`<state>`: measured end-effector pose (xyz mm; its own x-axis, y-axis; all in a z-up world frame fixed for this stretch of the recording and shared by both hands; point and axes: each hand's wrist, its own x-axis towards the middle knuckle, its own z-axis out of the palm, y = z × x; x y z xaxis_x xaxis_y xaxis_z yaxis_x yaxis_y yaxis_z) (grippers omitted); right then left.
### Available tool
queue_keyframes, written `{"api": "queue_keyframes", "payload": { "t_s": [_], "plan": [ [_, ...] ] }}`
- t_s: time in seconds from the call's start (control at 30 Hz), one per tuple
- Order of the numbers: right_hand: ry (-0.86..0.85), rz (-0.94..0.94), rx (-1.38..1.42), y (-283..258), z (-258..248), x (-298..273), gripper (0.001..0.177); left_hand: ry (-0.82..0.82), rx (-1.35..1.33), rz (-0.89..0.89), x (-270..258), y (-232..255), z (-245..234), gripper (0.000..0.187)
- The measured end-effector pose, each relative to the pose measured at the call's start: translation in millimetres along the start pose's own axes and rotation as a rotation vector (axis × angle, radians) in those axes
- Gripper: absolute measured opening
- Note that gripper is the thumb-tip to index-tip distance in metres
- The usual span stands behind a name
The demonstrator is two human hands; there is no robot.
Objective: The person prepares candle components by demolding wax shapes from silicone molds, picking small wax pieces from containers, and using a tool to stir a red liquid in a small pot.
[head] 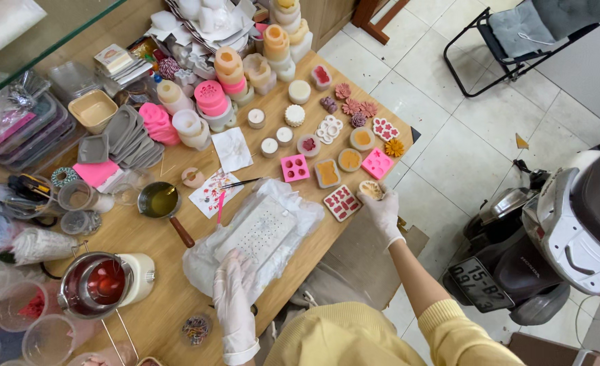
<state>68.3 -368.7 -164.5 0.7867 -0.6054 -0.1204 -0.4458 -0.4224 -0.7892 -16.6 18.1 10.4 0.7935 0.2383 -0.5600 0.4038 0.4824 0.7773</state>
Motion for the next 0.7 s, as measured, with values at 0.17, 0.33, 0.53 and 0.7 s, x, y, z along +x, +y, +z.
{"api": "queue_keyframes", "payload": {
  "t_s": [0.17,0.33,0.53,0.7],
  "plan": [
    [0.004,-0.068,0.052,7.5,17.0,8.5,0.081,-0.024,0.086,0.043,2.8,-6.1,4.6,0.043],
    [0.198,-0.234,-0.002,11.6,17.8,3.7,0.034,0.015,0.136,0.038,-4.0,-6.1,-5.0,0.043],
    [0.005,0.000,0.114,-19.4,19.8,-4.6,0.027,0.062,0.175,0.056,-9.3,-11.0,-21.9,0.041],
    [-0.001,-0.228,-0.100,-35.0,45.0,1.8,0.037,0.079,0.164,0.061,-15.3,-9.4,-24.9,0.042]
  ]
}}
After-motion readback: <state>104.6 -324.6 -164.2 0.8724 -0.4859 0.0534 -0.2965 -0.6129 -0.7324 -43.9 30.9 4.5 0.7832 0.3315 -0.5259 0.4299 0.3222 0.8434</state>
